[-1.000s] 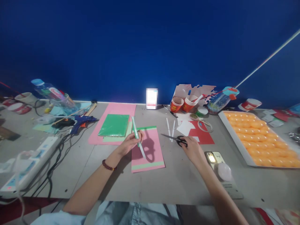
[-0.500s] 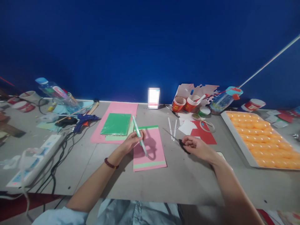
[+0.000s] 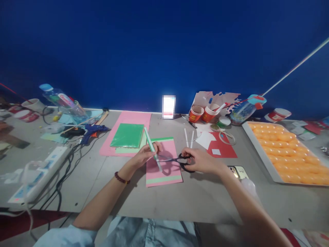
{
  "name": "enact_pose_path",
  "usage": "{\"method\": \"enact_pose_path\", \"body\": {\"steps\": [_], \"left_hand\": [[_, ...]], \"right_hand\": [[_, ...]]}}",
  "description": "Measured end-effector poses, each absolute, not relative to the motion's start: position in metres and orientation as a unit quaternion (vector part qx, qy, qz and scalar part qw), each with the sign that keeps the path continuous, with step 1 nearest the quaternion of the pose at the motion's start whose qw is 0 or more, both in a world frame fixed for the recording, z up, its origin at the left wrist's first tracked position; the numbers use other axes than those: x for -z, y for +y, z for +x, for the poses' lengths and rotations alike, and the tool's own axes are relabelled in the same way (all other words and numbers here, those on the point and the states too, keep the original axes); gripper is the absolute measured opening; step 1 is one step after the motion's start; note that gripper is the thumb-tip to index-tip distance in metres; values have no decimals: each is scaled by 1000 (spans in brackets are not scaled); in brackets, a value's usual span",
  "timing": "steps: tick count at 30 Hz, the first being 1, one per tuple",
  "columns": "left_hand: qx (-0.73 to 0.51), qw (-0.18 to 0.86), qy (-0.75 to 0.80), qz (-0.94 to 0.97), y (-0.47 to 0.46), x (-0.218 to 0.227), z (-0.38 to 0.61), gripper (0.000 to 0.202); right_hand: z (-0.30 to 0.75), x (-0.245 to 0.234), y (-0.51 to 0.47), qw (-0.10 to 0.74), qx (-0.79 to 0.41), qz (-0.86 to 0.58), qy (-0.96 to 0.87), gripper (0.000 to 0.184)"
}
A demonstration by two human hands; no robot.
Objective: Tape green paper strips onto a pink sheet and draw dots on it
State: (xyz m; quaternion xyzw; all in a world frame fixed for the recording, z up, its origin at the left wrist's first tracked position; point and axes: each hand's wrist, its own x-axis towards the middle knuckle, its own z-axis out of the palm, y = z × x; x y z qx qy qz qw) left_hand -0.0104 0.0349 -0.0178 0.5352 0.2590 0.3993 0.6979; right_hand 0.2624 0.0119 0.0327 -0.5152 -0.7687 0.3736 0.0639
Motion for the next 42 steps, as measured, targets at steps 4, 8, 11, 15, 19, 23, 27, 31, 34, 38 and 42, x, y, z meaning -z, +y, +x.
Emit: {"method": "enact_pose_path", "body": {"steps": [4, 8, 11, 15, 19, 23, 27, 31, 34, 38, 42], "left_hand": [[-402, 702, 255, 530, 35, 18, -10, 27], [-414, 708, 237, 521, 36, 17, -11, 22], [-409, 714, 233, 519, 36, 18, -11, 21], [-404, 718, 237, 514, 37, 20, -11, 22], [-402, 718, 236, 517, 38, 22, -11, 23], [-395, 718, 254, 514, 38, 24, -12, 25], [-382, 724, 253, 515, 39, 25, -12, 26], [-373, 732, 250, 513, 38, 21, -11, 30], [-366, 735, 249, 513, 36, 16, -11, 31], [-366, 733, 251, 516, 34, 11, -11, 28], [-359, 732, 262, 517, 34, 11, -11, 29]], "right_hand": [[261, -30, 16, 86, -354, -506, -782, 31], [262, -29, 15, 89, -350, -513, -779, 32], [261, -32, 14, 77, -351, -512, -780, 30], [254, -37, 14, 80, -342, -504, -789, 27], [247, -41, 17, 83, -314, -498, -804, 25], [242, -42, 20, 72, -313, -494, -808, 23], [240, -42, 23, 59, -328, -479, -812, 23], [239, -44, 28, 38, -343, -460, -818, 25], [237, -47, 31, 23, -345, -454, -821, 23], [235, -51, 32, 12, -341, -450, -825, 21], [233, -53, 32, 8, -336, -450, -828, 21]]}}
